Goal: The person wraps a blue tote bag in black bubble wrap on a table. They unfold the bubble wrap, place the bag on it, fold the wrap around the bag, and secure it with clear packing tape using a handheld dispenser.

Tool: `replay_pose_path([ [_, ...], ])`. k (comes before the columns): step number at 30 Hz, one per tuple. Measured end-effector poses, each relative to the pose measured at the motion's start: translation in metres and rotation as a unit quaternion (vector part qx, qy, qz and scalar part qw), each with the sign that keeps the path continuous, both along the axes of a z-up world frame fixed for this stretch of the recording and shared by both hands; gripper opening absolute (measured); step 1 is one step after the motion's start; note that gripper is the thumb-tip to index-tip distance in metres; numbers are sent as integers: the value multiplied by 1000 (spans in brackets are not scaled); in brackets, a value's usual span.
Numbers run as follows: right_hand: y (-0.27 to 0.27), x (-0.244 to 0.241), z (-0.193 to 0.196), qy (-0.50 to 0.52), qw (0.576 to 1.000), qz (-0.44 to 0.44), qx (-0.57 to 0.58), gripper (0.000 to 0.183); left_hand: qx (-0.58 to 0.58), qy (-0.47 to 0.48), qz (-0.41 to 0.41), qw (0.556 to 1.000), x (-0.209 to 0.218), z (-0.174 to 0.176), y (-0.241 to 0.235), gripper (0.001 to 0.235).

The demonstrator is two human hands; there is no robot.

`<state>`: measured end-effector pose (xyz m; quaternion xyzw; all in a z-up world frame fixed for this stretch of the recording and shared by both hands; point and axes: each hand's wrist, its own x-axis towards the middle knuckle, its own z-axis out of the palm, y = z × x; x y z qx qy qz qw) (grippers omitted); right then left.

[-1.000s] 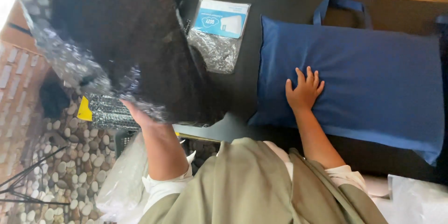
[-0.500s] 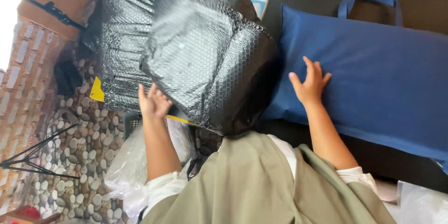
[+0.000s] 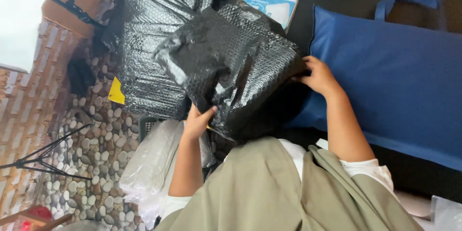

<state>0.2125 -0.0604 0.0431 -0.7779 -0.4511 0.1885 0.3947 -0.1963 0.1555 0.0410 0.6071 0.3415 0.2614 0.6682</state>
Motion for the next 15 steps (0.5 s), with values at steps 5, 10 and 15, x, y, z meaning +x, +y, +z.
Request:
replay_pose_path([
  [5,-28,-50,3,-125,975,-116,139,20,204,17,-22,978,43,83,83,50],
  [10,2,-95,0,-59,968,-180,164,21,340,18,179,923,96,86,169,106],
  [15,66,-102,-8,349,889,-254,151,31,489,-54,13,870,116,130,74,104],
])
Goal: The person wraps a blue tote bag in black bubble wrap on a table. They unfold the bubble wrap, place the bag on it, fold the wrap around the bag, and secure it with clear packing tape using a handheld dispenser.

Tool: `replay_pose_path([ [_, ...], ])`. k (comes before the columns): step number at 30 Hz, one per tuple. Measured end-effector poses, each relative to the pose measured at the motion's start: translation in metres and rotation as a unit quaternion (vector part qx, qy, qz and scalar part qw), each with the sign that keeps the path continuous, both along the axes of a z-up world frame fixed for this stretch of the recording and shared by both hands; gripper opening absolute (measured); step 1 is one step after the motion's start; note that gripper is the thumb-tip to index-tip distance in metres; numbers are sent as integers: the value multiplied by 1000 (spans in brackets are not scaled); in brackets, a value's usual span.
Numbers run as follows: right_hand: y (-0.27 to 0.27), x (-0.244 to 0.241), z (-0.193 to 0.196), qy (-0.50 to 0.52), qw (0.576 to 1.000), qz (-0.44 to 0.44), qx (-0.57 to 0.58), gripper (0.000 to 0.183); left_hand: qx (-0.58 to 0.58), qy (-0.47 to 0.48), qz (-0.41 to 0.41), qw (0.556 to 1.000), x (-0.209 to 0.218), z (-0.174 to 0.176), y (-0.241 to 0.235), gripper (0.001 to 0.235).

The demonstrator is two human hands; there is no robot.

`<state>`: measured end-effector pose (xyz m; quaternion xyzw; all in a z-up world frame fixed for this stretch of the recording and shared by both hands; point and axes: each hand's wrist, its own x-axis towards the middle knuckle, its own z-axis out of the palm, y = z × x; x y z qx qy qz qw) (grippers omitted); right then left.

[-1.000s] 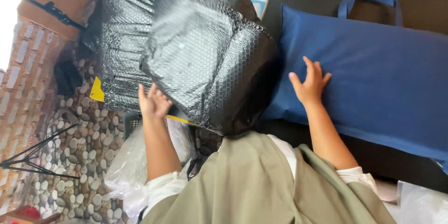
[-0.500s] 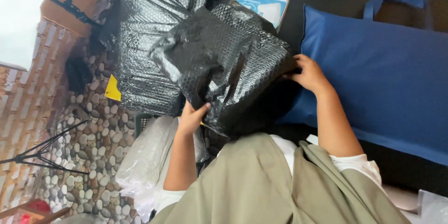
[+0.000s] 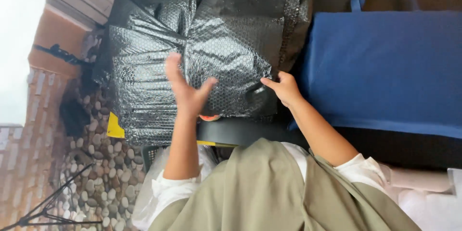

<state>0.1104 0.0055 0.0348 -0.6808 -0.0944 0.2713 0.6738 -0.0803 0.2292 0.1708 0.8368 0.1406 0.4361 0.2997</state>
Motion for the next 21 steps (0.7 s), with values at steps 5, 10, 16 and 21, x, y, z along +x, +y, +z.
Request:
replay_pose_path([
  [5,29,-18,-9,69,996,23,52,54,-74,201,-145,966,3,-72,-75,119],
  [10,39,-36,1,-1,998,60,7,58,-125,256,-183,941,10,-107,-80,75],
  [16,23,-27,-38,25,989,71,126,69,-342,204,-245,884,5,-89,-42,45],
  [21,12,-24,-21,108,979,85,152,13,-581,56,-184,791,-6,-50,-22,27],
])
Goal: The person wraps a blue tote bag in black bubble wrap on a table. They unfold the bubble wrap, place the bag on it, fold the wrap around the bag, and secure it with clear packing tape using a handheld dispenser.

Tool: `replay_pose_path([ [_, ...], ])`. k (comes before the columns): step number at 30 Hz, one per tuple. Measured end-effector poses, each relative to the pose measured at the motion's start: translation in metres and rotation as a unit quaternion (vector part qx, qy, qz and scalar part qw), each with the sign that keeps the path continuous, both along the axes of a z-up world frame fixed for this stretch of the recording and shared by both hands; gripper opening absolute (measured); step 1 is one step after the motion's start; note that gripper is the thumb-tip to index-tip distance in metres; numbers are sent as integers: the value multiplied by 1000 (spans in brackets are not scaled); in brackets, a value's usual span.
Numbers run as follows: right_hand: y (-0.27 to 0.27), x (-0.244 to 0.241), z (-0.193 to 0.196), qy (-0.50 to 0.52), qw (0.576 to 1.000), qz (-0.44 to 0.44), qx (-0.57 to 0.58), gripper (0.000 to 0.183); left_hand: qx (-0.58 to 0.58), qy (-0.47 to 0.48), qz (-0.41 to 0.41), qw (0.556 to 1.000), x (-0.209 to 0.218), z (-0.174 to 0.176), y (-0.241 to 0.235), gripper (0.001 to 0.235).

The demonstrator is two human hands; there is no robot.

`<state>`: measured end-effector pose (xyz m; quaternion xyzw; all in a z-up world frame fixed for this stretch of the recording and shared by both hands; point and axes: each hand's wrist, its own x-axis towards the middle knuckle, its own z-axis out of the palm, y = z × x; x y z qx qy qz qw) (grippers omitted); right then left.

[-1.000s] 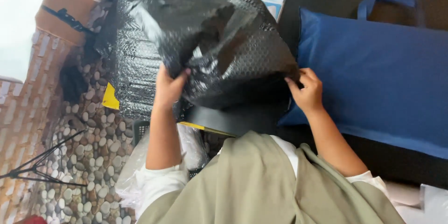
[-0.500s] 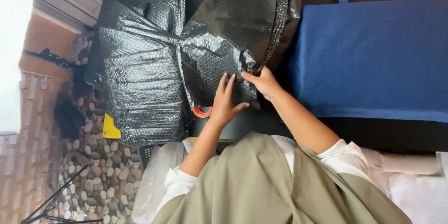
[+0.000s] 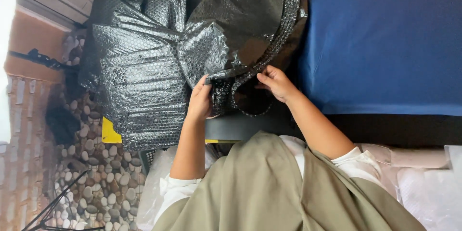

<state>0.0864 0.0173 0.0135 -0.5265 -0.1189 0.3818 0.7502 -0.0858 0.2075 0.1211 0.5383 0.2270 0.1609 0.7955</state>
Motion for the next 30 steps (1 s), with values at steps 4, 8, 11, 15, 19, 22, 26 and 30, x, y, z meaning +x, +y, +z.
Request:
replay_pose_path([
  [4,6,-12,31,-186,978,96,7,88,96,17,-54,994,-3,3,-1,22],
  [8,18,-27,48,-268,937,52,-218,54,36,-30,-2,999,3,34,-25,21],
  [11,6,-7,28,-179,975,-15,-133,33,-126,-100,82,984,-1,26,22,28],
  [15,-46,46,-11,-87,992,-87,-24,35,-264,-181,186,929,-58,-39,151,31],
  [19,-107,61,19,-95,978,-135,-129,34,-258,-225,274,899,-166,-98,300,29],
  [22,-157,89,-8,-116,963,-164,-179,32,-248,-266,363,858,-210,-113,338,27],
  [26,-211,99,-34,-176,912,-190,-317,24,-280,-233,523,770,-202,-41,258,50],
  [30,-189,74,15,-304,820,-69,-481,30,-142,148,646,735,-172,16,178,105],
])
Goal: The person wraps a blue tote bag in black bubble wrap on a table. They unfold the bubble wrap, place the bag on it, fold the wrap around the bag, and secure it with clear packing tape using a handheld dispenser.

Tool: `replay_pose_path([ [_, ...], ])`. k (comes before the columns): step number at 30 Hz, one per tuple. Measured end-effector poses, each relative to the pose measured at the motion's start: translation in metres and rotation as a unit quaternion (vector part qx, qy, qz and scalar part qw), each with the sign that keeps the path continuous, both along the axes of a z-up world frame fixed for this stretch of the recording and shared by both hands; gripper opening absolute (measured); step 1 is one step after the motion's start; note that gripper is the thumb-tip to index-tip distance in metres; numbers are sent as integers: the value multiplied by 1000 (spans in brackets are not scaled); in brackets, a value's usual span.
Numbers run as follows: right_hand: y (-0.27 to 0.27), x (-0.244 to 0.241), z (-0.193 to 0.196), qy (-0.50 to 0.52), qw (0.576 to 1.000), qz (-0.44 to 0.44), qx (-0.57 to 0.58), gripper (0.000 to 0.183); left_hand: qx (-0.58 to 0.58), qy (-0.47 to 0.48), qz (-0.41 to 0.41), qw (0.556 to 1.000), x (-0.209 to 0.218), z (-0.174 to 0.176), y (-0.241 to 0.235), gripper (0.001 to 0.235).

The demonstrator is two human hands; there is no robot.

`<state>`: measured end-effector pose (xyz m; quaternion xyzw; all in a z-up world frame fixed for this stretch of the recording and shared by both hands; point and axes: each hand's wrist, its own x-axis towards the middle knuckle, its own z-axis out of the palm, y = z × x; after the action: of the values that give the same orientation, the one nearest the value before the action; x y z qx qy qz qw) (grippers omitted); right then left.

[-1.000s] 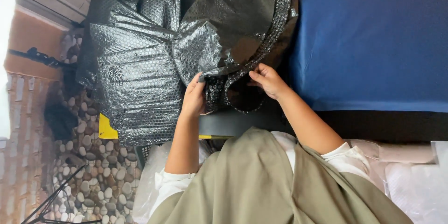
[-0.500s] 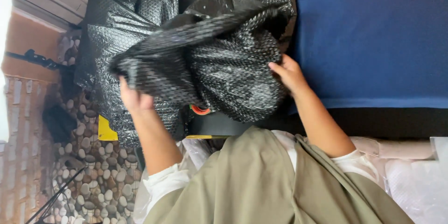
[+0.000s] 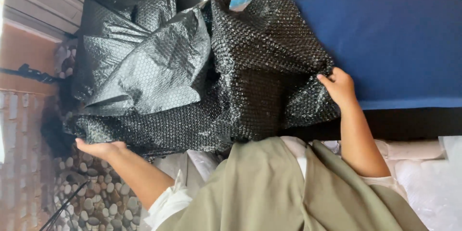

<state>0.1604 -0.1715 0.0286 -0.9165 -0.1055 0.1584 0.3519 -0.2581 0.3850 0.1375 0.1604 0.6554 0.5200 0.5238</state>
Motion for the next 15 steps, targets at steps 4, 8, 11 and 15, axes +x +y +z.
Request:
replay_pose_path([
  [4,24,-9,19,6,1000,16,-13,27,406,394,36,824,3,-63,-23,72],
  [8,11,-2,31,39,998,33,22,35,630,393,-209,637,110,6,-178,47],
  [11,-47,20,28,-12,997,-36,66,46,594,274,-515,554,152,-16,-241,63],
  [15,-184,63,20,-198,961,-187,39,39,470,318,-672,475,196,-60,-285,97],
])
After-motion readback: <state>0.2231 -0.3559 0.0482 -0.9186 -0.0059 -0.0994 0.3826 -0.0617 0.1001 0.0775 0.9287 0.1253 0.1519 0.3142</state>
